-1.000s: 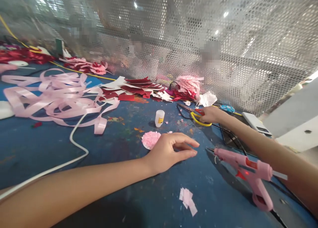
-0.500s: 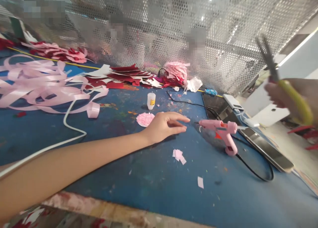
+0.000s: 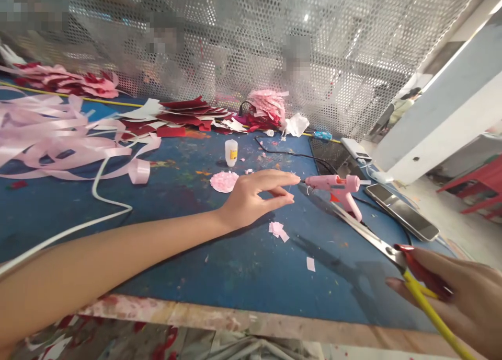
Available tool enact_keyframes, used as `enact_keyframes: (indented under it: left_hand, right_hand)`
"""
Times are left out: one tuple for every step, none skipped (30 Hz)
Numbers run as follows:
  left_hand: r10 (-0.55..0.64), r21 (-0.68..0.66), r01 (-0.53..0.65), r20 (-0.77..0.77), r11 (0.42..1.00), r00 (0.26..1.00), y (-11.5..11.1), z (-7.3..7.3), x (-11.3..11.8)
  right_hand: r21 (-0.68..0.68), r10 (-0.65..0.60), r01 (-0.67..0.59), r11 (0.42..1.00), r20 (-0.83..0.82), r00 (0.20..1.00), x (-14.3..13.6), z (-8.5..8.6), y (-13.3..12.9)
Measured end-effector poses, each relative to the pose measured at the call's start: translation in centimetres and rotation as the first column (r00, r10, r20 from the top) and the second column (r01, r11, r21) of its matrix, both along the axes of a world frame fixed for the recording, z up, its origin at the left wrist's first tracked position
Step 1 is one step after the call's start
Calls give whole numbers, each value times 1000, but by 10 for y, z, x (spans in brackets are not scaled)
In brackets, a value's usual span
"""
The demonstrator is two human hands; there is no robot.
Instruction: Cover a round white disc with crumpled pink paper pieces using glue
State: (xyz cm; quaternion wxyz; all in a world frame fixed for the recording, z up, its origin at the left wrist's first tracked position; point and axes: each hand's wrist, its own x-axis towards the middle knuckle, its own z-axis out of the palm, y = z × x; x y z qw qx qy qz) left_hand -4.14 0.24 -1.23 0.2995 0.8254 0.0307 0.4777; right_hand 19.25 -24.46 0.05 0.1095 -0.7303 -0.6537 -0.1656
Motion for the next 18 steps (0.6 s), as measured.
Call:
enact_keyframes:
  left_hand:
    - [11,-20,-11,2,1000,1000,-1,1,0]
    - [16,-37,-16,0,999,1000,-1,2,0]
    - [12,-48,-13,-4,999,1000,-2,2,0]
    - [1,-52,-2,-6,999,1000,-2,3,0]
    - [-14,-52,14,-7,999,1000,-3,2,0]
    - [-32,-53,31,-9,998,999,-3,2,-1]
    - [-50,-57,49,-13,997,999,-4,2,-1]
    - [-69,-67,67,-21,995,997,-5,2,-1]
    - [-88,-79,85,-32,993,996,-5,1,-1]
    - [-107,-89,103,-45,991,993,-6,1,-2]
    - [-125,-96,120,-57,988,990,-7,1,-2]
    - [-144,-98,137,-65,986,987,-7,1,-2]
    - [-159,-99,152,-71,983,985,-8,2,-2]
    - [-171,-98,163,-75,982,982,-8,2,-2]
    - [-178,-98,170,-77,981,981,-8,1,-2]
    - [-180,-101,172,-80,980,980,-8,1,-2]
    - [-179,-104,170,-84,980,980,-8,1,-2]
    - [-177,-108,167,-89,980,980,-8,1,-2]
  right_hand:
    - [-13,93,-92,996,46,995,-5,1,6]
    - [-8,149,-149,989,91,985,-8,3,12]
    - [-4,195,-196,981,124,973,-12,6,17]
    - [-2,215,-217,976,142,966,-14,9,22]
    - [-3,223,-226,974,153,963,-16,11,26]
    - [-7,227,-229,973,156,961,-18,12,29]
    - [-13,228,-228,973,157,961,-19,13,31]
    - [-17,227,-228,974,159,961,-20,13,33]
    - [-17,229,-229,973,163,960,-20,13,34]
    - [-17,232,-233,972,169,958,-20,12,35]
    - [-17,237,-237,971,174,956,-20,11,35]
    - [-20,242,-242,970,177,954,-20,10,35]
    - [-22,246,-246,969,177,953,-20,8,35]
    - [-27,249,-249,968,173,953,-20,7,35]
    - [-37,254,-251,967,161,954,-19,5,35]
    - [-45,258,-254,966,145,955,-19,3,35]
    - [-52,261,-256,965,130,957,-18,1,35]
    - [-57,263,-258,964,120,957,-18,0,35]
